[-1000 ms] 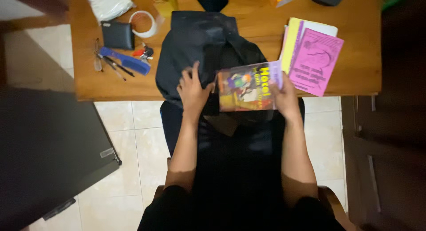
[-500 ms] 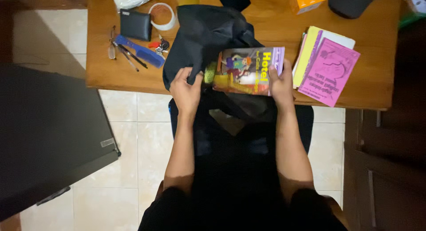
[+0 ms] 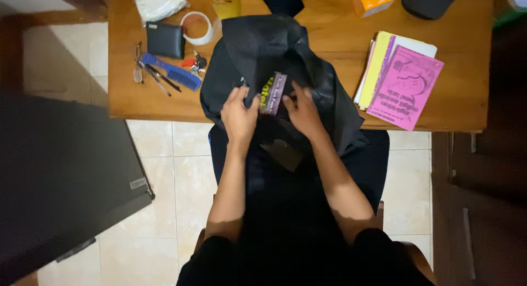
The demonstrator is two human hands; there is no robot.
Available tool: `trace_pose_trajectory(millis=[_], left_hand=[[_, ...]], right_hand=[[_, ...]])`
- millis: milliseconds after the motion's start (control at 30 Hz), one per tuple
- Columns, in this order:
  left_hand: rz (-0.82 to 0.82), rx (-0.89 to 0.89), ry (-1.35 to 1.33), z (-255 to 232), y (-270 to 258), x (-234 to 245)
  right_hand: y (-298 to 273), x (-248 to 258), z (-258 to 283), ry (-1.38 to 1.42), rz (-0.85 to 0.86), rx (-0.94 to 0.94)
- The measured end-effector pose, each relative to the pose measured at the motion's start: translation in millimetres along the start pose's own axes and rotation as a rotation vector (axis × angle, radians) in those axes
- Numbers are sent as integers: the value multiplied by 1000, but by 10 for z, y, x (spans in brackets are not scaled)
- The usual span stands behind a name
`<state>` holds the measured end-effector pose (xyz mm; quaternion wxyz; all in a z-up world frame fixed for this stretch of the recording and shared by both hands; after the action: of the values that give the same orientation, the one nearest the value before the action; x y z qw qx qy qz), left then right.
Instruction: The person takes a black backpack from a wardrobe, sits at a wooden table, and opens it on their lap. They remove a wallet, glasses, a comb, pens, and keys and place them on the table, then take out books and notebooks one at a time and stack them on the table.
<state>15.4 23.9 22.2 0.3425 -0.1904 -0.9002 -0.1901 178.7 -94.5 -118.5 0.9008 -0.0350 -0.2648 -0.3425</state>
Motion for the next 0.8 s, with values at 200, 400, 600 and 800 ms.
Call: trace_pose_trajectory(millis=[200,400,600,800], left_hand=[[297,-119,254,-437,-288,-374],[556,-388,185,-1189,-696,-762],[735,-573,48,-1637,-964,-1206],[779,-611,-9,-1800,-999,-1575]], right_hand=[[-351,1008,310,83,-227,-37],[-751,1964,-195,-4,-594,-165],[-1013,2452,-936,-348,-737,-360],[-1045,2329,-1365,-307,-701,-512]])
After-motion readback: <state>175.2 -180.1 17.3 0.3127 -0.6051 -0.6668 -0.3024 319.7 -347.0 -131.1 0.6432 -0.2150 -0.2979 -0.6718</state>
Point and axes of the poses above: each hand's wrist, its own y-axis towards the middle knuckle, its own x-axis out of the back of the hand, z = x × y, the point moved 4 cm from there along y, towards the middle knuckle, and after that the axes turned 3 degrees about y, right-handed, at the moved point
